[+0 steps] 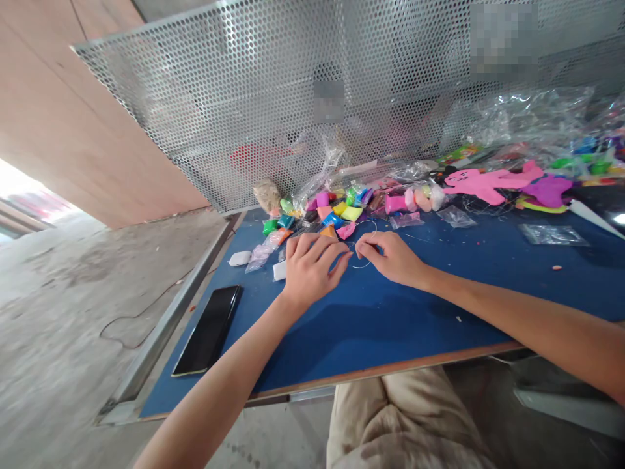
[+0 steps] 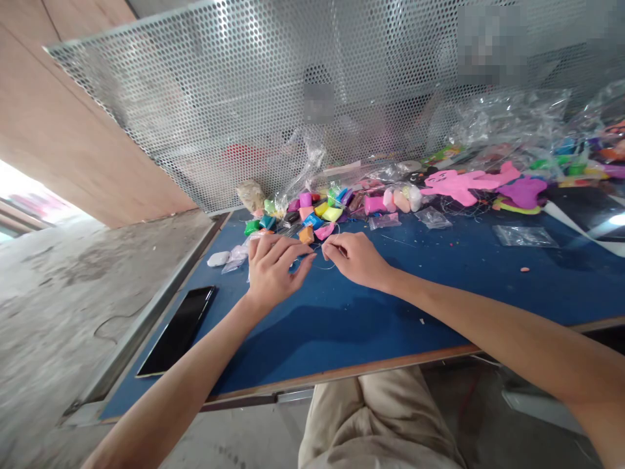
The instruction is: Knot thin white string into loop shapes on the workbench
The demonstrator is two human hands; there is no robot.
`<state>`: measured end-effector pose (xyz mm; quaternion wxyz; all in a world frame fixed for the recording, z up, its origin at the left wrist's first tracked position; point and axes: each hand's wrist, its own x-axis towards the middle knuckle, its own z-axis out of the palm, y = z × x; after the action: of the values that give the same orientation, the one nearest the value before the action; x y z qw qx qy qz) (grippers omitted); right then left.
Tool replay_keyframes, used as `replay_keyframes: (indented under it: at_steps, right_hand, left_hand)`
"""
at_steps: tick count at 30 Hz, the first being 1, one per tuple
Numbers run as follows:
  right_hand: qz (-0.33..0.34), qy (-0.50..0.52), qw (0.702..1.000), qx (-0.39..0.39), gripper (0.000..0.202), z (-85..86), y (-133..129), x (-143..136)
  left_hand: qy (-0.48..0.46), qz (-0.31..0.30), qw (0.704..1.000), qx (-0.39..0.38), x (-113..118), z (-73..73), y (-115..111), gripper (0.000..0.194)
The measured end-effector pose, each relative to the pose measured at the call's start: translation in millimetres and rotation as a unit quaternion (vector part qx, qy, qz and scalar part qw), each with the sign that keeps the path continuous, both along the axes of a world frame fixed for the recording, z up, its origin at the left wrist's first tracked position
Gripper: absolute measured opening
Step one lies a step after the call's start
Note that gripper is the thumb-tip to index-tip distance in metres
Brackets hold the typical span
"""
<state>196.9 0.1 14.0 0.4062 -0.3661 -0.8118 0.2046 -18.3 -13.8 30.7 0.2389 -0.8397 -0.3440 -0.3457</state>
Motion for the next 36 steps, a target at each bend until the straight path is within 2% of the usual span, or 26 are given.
replay_keyframes:
  at_steps: [3, 6, 11, 17, 26, 31, 36]
  right_hand:
    - [-0.006, -0.025, 0.998, 0.05, 0.026, -0.8, 1.4, 0.0]
    - [-0.017, -0.035, 0.997, 0.065, 0.024, -1.1, 1.3, -0.6]
    - [-0.033, -0.046, 0.995, 0.08, 0.018, -1.8, 0.2, -0.6]
    - [-0.042, -0.076, 0.984, 0.155, 0.015, -3.9, 2.0, 1.4]
    - [-0.018, -0.127, 0.957, 0.26, 0.02, -6.0, -0.7, 3.3]
    - [-0.024, -0.152, 0.953, 0.26, 0.02, -8.1, -4.0, -1.6]
    - [-0.018, -0.14, 0.959, 0.245, 0.02, -6.5, -4.0, -0.9]
  left_hand:
    - [0.051, 0.011, 0.997, -0.053, 2.7, 3.6, -1.8, 0.017]
    - [0.063, 0.011, 0.995, -0.073, 4.1, 6.3, -1.1, 0.019]
    - [0.081, 0.025, 0.994, -0.076, 6.3, 8.3, -1.8, 0.023]
    - [0.132, 0.027, 0.99, -0.044, 8.1, 2.3, -0.5, 0.025]
    - [0.176, -0.05, 0.979, -0.089, 0.1, 7.2, -0.9, 0.024]
    - [0.174, -0.103, 0.962, -0.184, -8.0, 9.6, 4.6, 0.028]
    - [0.114, -0.16, 0.941, -0.274, -11.0, 12.9, 6.3, 0.028]
